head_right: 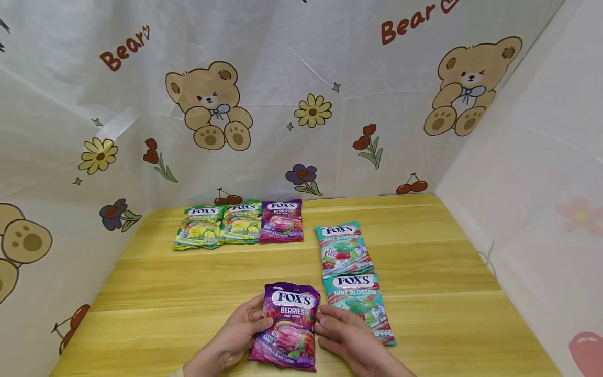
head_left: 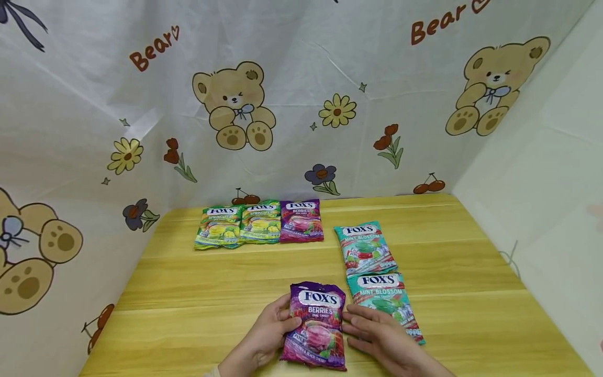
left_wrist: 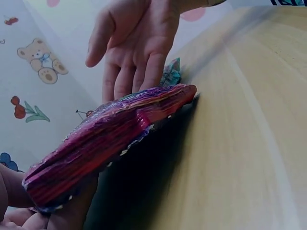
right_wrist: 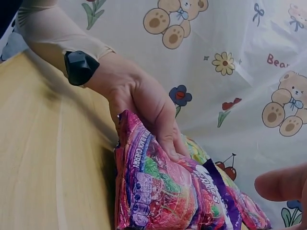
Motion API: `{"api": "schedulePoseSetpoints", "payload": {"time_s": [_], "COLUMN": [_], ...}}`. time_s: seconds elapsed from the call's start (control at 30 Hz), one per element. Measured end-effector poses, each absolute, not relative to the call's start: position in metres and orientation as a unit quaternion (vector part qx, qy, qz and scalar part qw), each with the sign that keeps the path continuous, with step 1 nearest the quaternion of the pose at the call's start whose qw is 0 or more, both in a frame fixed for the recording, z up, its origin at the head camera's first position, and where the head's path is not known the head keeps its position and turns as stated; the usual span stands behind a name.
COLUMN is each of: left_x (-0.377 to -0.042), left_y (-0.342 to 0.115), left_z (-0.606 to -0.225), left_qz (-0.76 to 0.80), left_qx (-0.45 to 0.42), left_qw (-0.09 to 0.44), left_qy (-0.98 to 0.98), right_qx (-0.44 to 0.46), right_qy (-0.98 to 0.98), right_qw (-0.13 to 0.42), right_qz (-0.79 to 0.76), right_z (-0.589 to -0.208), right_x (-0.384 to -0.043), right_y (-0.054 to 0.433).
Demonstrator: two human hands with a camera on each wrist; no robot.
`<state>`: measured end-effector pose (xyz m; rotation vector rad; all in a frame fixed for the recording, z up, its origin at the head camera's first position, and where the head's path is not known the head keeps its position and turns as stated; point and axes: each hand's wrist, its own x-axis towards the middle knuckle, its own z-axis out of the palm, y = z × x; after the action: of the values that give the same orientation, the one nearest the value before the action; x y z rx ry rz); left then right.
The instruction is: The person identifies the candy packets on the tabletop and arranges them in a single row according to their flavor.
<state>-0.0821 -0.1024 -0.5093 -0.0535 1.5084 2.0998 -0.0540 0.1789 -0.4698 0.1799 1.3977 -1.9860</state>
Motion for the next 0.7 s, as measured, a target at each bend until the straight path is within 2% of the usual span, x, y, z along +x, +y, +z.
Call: {"api": "schedulePoseSetpoints", "payload": {"time_s": [0.3,0.7], "left_x": [-0.089,-0.103], "left_y": [-0.105,-0.097], "left_z": [-0.503,-0.486], "left_qz": [0.796,0.801], "left_qx": [-0.011,0.004], "left_qw": [0.265,0.272], "left_qy": [0.544,0.533], "right_qx": [0.076,0.027], "right_qy": [0.545,0.564], "right_qw": [0.335,0.310], "right_qz": [-0.765,-0.765], "right_z": [-0.467,-0.461], "right_x": [-0.058,-0.072], "right_y": [0.171,0.167]}}
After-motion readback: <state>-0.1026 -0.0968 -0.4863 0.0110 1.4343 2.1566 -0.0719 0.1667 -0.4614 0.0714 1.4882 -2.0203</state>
